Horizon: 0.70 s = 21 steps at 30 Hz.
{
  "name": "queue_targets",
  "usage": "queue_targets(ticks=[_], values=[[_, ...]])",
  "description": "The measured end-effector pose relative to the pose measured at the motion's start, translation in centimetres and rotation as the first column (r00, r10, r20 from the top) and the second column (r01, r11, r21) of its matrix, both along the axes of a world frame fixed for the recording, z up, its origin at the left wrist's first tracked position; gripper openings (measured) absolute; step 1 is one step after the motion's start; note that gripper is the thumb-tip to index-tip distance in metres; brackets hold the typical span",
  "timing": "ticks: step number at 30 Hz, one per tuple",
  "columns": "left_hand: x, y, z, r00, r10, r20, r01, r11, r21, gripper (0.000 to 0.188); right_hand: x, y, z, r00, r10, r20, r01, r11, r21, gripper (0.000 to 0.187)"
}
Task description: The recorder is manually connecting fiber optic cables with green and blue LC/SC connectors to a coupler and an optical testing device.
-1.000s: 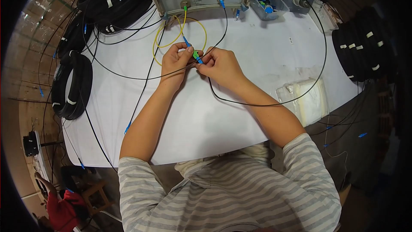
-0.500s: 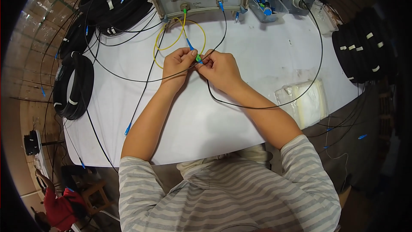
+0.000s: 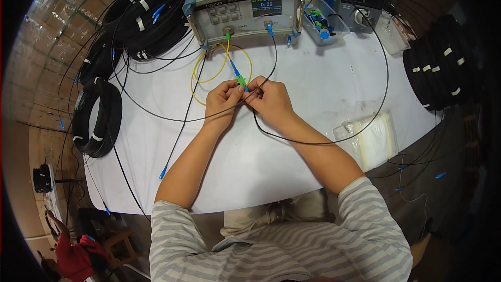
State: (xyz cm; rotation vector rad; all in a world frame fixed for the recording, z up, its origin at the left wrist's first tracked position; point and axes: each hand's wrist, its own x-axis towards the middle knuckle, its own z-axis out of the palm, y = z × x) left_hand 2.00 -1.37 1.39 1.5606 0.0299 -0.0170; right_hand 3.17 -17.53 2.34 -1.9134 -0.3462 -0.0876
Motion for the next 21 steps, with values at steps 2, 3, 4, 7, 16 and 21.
queue_targets(ticks=[2,3,4,7,16,21], values=[[0.2,0.0,0.0,1.0,-0.008,0.019,0.007,1.0,0.019,0.029,0.3,0.0,-0.5,1.0,0.003,0.022,-0.003,1.0,0.012,0.021],[0.0,0.0,0.1,1.0,-0.009,0.027,0.008,0.999,0.036,0.029,0.2,0.0,-0.7,0.999,0.012,0.033,-0.013,1.0,0.02,0.021],[0.1,0.0,0.2,1.0,-0.019,0.019,0.018,0.999,0.045,0.029,0.2,0.0,-0.9,0.999,0.021,0.035,-0.022,0.999,0.028,0.02],[0.4,0.0,0.4,0.998,-0.059,0.011,0.06,0.998,-0.026,0.025,0.5,0.0,-1.0,0.996,0.073,0.043,-0.074,0.997,0.023,0.02],[0.2,0.4,0.1,0.995,-0.067,-0.072,0.044,0.958,-0.283,0.025,1.5,-0.1,-1.1,0.928,0.266,-0.262,-0.089,0.839,0.536,0.017],[-0.5,0.2,2.2,0.959,-0.176,-0.224,0.132,0.971,-0.198,0.023,1.9,-0.5,-0.5,0.891,0.29,-0.35,-0.006,0.778,0.629,0.019]])
